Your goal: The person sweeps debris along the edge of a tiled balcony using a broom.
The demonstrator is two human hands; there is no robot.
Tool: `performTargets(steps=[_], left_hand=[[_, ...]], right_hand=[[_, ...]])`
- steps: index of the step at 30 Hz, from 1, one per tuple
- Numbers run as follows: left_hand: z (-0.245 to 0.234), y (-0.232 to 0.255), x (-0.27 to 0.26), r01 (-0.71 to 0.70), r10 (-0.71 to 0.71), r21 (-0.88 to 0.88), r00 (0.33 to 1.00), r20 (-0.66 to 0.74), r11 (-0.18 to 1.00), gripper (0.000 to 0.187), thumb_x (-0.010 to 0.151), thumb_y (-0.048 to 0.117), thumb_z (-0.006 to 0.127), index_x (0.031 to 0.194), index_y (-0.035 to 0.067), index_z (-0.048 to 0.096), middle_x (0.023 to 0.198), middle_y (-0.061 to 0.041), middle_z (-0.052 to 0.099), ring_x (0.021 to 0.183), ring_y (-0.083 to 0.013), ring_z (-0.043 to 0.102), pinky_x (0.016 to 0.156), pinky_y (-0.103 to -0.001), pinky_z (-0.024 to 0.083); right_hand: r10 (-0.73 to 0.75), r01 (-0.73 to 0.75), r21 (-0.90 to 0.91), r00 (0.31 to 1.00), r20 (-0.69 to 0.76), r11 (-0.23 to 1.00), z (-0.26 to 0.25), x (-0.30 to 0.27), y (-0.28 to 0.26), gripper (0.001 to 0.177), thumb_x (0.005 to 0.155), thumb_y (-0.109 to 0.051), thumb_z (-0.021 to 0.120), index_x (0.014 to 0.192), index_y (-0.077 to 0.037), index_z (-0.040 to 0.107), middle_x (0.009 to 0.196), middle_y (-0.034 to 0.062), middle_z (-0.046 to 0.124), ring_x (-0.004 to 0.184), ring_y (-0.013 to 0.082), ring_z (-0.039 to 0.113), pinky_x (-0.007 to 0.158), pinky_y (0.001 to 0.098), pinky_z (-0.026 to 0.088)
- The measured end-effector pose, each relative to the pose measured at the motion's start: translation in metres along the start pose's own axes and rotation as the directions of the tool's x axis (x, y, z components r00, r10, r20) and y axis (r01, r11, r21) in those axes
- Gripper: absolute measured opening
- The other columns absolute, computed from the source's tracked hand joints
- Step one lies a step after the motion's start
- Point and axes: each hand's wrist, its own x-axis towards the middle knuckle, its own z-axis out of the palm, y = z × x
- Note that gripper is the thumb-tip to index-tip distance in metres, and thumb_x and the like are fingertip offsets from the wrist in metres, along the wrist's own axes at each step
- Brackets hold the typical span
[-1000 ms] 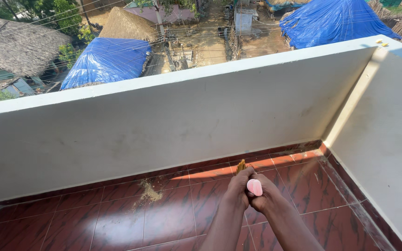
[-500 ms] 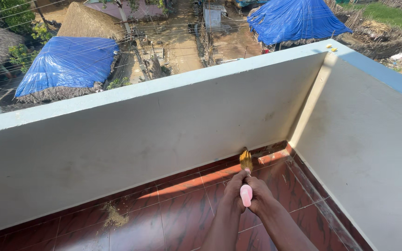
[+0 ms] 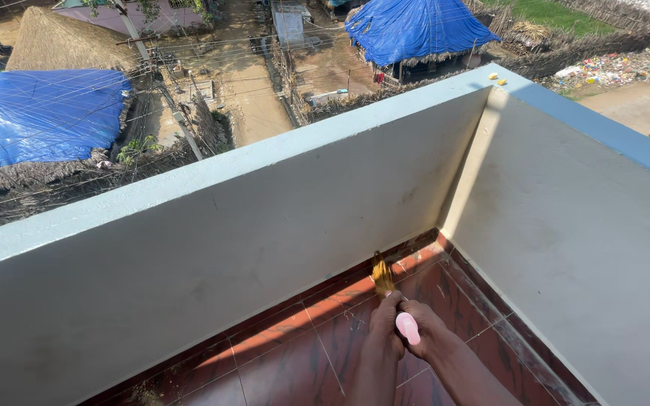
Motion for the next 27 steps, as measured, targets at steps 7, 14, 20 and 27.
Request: performTargets(steps=[7, 14, 20, 27], left_hand=[[-0.02, -0.017, 0.023, 0.004, -0.013, -0.147, 0.998, -0.057, 0.989, 0.025, 0.083, 0.021, 0.074, 0.096, 0.0, 0.068, 0.093, -0.012, 0.069, 0.085, -0.0248, 0.067, 0.073, -0.041, 0.056], [-0.031, -0.016, 0.022, -0.01, -0.049, -0.21, 0.961, -0.272, 0.978, 0.034, 0.087, 0.012, 0.075, 0.105, 0.008, 0.047, 0.098, -0.014, 0.066, 0.088, -0.0276, 0.068, 0.076, -0.047, 0.058], [-0.058, -0.021, 0.032, -0.096, 0.034, -0.296, 0.978, -0.206, 0.95, 0.024, 0.083, 0.015, 0.071, 0.101, 0.001, 0.064, 0.09, -0.013, 0.066, 0.077, -0.0259, 0.065, 0.067, -0.046, 0.056], [-0.087, -0.021, 0.024, -0.135, 0.044, -0.38, 0.97, -0.239, 0.915, 0.029, 0.09, 0.025, 0.071, 0.105, 0.0, 0.065, 0.092, -0.013, 0.066, 0.076, -0.0252, 0.065, 0.064, -0.043, 0.055]], right_hand=[[0.094, -0.096, -0.133, 0.995, -0.021, 0.986, -0.008, 0.005, 0.009, 0.017, 0.101, -0.015, 0.054, 0.108, -0.001, 0.061, 0.086, 0.0103, 0.066, 0.068, 0.0195, 0.064, 0.058, 0.0369, 0.053], [0.233, -0.217, -0.14, 0.967, 0.107, 0.966, 0.004, 0.009, 0.016, 0.019, 0.103, -0.016, 0.05, 0.11, -0.001, 0.059, 0.089, 0.0131, 0.068, 0.075, 0.022, 0.066, 0.068, 0.0376, 0.059], [0.331, -0.294, -0.222, 0.931, 0.152, 0.93, 0.015, 0.019, 0.03, 0.02, 0.102, -0.015, 0.048, 0.11, 0.001, 0.057, 0.089, 0.0159, 0.069, 0.073, 0.0247, 0.068, 0.068, 0.0392, 0.06], [0.358, -0.319, -0.242, 0.924, 0.135, 0.916, 0.021, 0.035, 0.057, 0.014, 0.101, -0.009, 0.05, 0.109, 0.0, 0.057, 0.086, 0.016, 0.067, 0.068, 0.0251, 0.067, 0.064, 0.0416, 0.061]])
